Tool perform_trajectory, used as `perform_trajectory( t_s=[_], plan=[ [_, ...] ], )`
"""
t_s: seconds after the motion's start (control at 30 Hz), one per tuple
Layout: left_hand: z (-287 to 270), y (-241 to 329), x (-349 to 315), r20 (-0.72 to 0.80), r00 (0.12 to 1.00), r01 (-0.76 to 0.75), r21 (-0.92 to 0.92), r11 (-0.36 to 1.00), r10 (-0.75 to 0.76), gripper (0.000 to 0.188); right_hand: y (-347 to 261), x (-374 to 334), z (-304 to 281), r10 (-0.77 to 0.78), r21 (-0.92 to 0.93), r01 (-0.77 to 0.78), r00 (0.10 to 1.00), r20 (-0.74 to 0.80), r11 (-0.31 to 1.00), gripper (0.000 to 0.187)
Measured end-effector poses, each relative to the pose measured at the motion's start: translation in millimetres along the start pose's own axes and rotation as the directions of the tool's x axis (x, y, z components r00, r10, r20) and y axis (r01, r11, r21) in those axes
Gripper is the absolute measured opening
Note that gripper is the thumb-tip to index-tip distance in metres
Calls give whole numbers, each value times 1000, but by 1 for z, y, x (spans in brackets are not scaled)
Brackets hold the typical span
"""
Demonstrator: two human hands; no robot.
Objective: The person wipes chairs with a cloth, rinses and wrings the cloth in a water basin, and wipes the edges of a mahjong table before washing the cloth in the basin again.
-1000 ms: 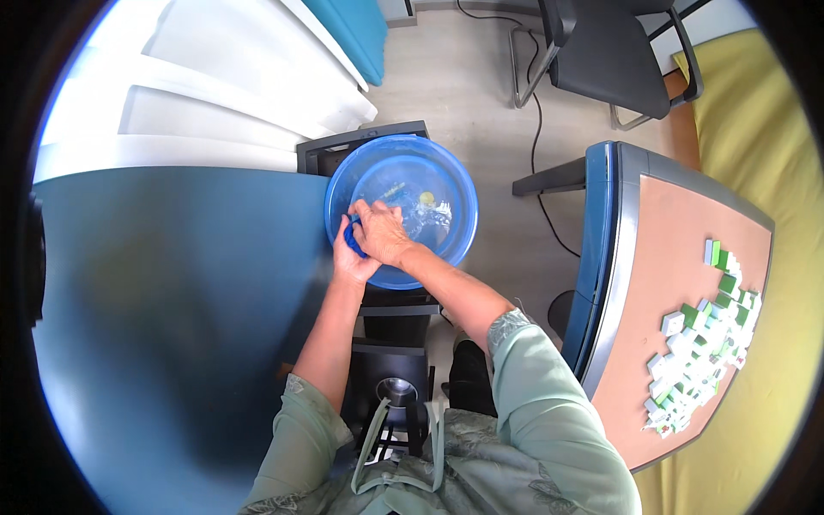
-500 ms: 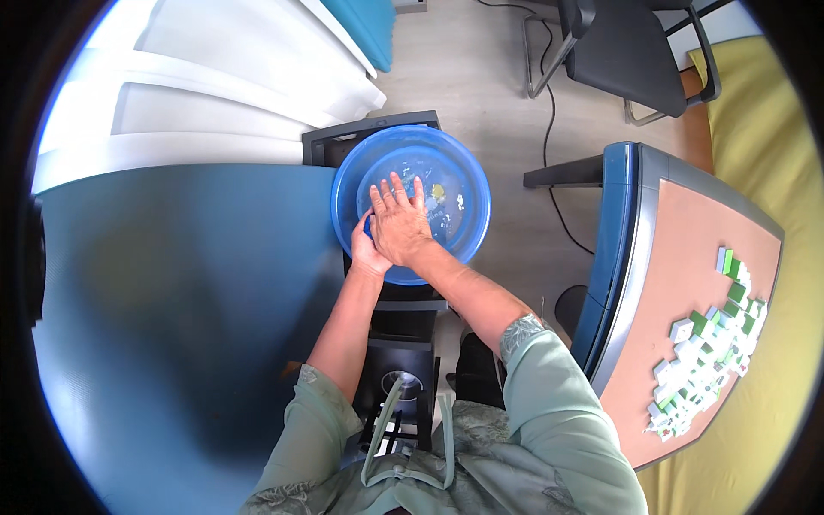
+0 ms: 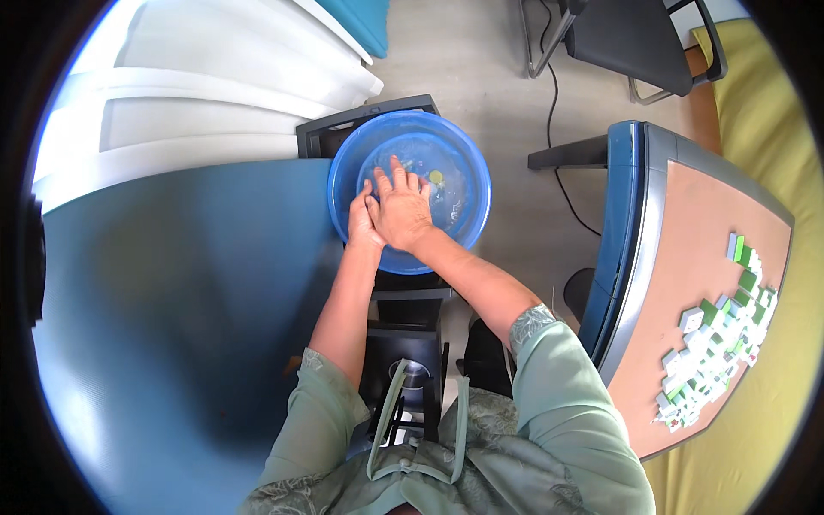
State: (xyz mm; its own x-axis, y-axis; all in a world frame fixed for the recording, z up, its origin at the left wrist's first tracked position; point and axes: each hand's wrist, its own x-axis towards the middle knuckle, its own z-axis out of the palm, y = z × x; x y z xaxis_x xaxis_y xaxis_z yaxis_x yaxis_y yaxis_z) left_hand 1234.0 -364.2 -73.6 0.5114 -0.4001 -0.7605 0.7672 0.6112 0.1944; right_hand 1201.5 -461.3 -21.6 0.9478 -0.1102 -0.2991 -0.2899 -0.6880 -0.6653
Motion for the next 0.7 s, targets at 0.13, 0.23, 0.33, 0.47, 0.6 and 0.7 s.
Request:
perform_trajectory(
  t_s=[0.13, 0.23, 0.33, 0.47, 0.6, 0.7],
  plan=[
    [-12, -7, 15, 4, 993, -122, 50, 991, 122, 28, 9, -3, 25, 8, 363, 44, 990, -140, 931, 47],
    [-16, -18, 15, 106, 987, -127, 52, 991, 121, 24, 20, -5, 23, 67, 452, 4, 988, -141, 892, 44],
    [-32, -19, 12, 135, 988, -69, -9, 998, 69, 24, 7, -11, 15, 166, 408, -107, 980, -112, 907, 45],
    [-10, -34, -5, 56, 998, -14, 17, 1000, 13, 25, 19, -4, 9, 401, 446, -359, 916, 0, 820, 53],
    [18, -31, -27, -24, 999, -24, 19, 1000, 24, 30, -6, -7, -11, 390, 293, -378, 921, 18, 878, 52],
    [25, -21, -27, 17, 997, -71, 69, 995, 70, 27, -11, -2, -14, 329, 307, -297, 943, -58, 904, 49]
  ],
)
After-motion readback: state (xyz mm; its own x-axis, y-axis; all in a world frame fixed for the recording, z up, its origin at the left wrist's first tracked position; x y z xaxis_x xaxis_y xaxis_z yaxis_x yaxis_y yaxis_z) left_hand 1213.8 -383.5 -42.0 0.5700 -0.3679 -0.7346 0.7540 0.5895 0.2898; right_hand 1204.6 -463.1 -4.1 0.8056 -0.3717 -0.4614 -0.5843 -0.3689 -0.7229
